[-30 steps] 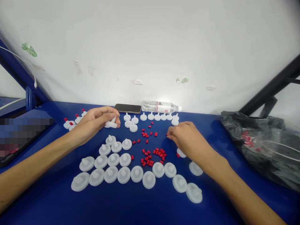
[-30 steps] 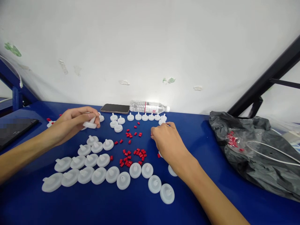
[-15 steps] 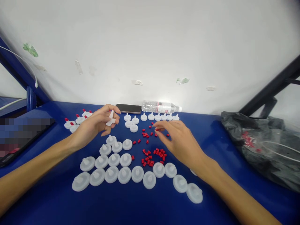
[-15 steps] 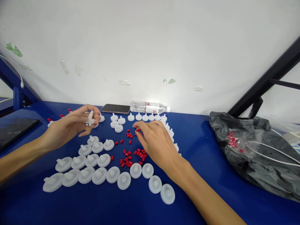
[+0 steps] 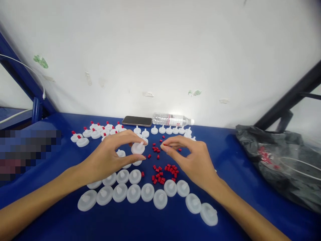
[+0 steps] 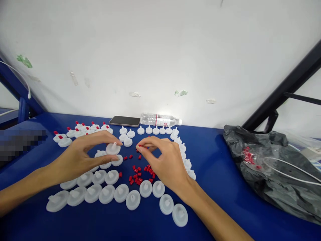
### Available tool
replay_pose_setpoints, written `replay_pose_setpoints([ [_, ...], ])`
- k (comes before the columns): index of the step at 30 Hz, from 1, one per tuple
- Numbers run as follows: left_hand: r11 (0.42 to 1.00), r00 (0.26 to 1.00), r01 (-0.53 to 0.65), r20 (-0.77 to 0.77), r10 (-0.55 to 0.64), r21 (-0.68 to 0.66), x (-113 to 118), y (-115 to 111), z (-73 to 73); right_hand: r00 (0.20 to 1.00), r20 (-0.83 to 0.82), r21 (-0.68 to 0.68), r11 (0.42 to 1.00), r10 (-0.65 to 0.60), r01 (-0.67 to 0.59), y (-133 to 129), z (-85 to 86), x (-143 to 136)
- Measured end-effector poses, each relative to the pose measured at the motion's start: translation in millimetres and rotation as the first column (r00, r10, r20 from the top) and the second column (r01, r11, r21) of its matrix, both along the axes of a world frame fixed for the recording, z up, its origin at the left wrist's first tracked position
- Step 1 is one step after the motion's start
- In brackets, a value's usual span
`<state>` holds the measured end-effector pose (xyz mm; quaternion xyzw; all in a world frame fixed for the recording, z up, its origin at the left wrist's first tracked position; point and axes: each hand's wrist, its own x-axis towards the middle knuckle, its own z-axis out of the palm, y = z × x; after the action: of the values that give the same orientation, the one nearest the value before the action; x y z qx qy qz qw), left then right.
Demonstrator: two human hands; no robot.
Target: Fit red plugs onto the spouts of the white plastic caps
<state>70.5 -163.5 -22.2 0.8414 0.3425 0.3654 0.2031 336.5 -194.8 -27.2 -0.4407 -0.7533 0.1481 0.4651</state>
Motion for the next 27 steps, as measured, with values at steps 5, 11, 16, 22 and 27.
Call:
replay_pose_setpoints([
  [5,0.993,0.994,0.057,-0.096,-0.047,0.099,0,-3,-4.8,0.977,-0.203,-0.106,0.991,0.062,-0.085,1,-0.4,-3],
  [11,0.988,0.995,0.036,-0.099,-0.021,0.148,-2,-3,-14.9,0.933,-0.323,-0.217,0.947,0.158,-0.235,0,-0.9,-7],
  [16,0.975,0.989,0.117,-0.109,-0.098,0.187,-1,-5,-15.8,0.925,-0.324,-0.249,0.926,0.198,-0.285,-4,-1.8,-11],
  [22,0.967,0.991,0.128,-0.054,-0.118,0.222,0,-8,-14.8,0.930,-0.296,-0.229,0.929,0.218,-0.291,-7,-0.4,-13],
  [27,0.953,0.996,0.084,-0.047,-0.073,0.290,1,-8,-13.9,0.970,-0.137,-0.128,0.967,0.203,-0.221,-8,0.0,-12],
])
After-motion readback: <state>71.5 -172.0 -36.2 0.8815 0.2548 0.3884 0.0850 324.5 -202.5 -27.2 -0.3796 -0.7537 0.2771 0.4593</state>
